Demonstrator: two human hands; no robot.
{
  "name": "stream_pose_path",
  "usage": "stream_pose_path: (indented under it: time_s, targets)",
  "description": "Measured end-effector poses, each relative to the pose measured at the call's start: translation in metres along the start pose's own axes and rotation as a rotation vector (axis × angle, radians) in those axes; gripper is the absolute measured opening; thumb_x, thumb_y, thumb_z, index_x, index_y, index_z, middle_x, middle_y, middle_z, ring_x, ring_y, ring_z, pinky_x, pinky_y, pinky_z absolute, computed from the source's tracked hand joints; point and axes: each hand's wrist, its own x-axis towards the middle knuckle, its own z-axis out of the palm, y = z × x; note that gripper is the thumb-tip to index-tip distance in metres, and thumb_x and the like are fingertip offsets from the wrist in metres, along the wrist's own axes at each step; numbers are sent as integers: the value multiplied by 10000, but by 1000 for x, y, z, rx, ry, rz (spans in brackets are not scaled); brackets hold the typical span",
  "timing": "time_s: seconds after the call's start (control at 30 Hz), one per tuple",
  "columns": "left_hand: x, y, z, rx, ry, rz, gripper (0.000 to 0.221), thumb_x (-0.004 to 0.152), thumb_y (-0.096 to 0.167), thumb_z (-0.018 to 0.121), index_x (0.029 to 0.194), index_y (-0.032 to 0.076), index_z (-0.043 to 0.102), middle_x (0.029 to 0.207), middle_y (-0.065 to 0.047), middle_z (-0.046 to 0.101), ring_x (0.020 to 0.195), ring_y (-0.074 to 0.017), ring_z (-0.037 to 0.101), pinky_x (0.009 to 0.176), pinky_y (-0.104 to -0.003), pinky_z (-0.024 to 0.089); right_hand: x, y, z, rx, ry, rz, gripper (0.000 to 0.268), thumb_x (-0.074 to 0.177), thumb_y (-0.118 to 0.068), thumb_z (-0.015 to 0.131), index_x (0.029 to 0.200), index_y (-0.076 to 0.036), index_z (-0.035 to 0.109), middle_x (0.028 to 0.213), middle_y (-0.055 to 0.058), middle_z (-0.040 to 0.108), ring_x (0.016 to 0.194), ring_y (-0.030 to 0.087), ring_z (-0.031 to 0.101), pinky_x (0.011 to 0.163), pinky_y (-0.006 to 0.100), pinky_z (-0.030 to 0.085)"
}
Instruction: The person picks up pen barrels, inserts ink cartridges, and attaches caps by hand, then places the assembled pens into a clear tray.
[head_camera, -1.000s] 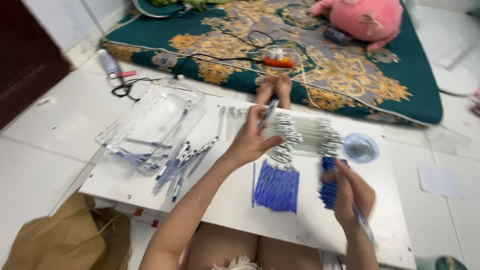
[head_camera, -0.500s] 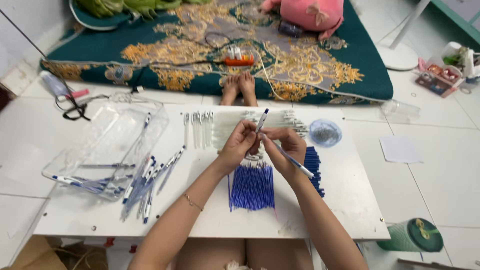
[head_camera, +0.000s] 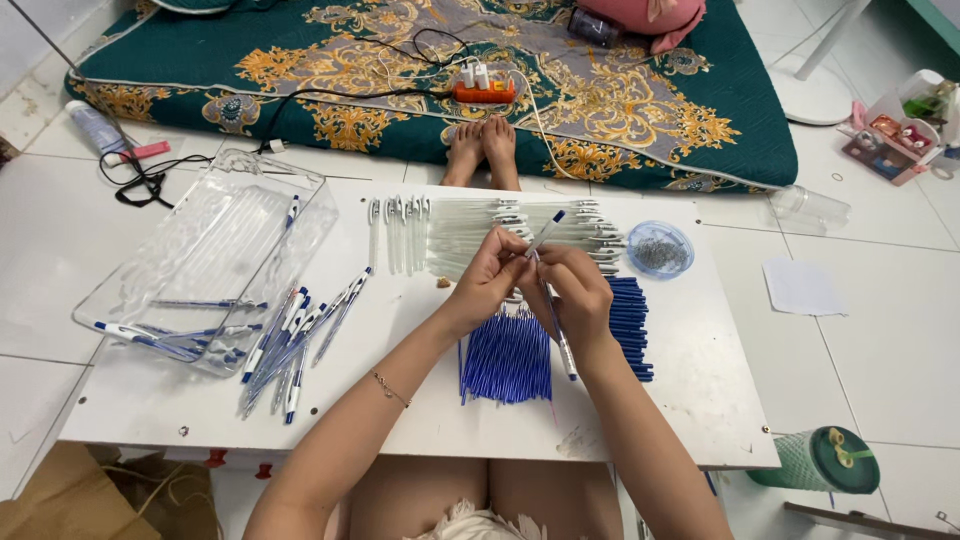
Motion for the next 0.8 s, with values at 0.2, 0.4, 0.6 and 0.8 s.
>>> stream_pose_path:
  time_s: [0.2, 0.4, 0.6, 0.8]
  targets:
    - [-6, 33, 5, -215, -14, -143, 90, 1100, 151, 514, 1172, 120, 469, 892, -34, 554, 561, -8, 409, 422, -145, 301, 0, 16, -16, 378, 96, 413, 304, 1119, -101, 457, 870, -20, 612, 825, 141, 688, 833, 298, 720, 770, 369, 562]
    - [-12, 19, 6, -216, -134, -318, 113, 1108, 180, 510, 1191, 111, 477, 852, -46, 523, 525, -29, 370, 388, -165, 259, 2, 8, -8, 627, 12, 784, 214, 1109, -96, 518, 1183, 12, 687, 780, -33, 452, 626, 46, 447, 582, 235, 421]
    - [-11, 15, 1, -82, -177, -298, 89, 1087, 140, 544, 1155, 93, 510, 823, -48, 577, 503, -34, 432, 382, -179, 336, -7, 31, -21, 610, 68, 915, 189, 1080, -130, 615, 928, -54, 698, 617, -20, 504, 551, 77, 451, 558, 232, 395]
    - [-5, 50, -9, 32, -265, -305, 297, 1071, 141, 515, 1365, 107, 494, 848, -11, 547, 535, -31, 453, 390, -166, 377, 11, 53, -54, 771, 396, 1029, 176, 1114, -208, 570, 992, -112, 654, 646, -55, 530, 475, 7, 391, 503, 179, 353]
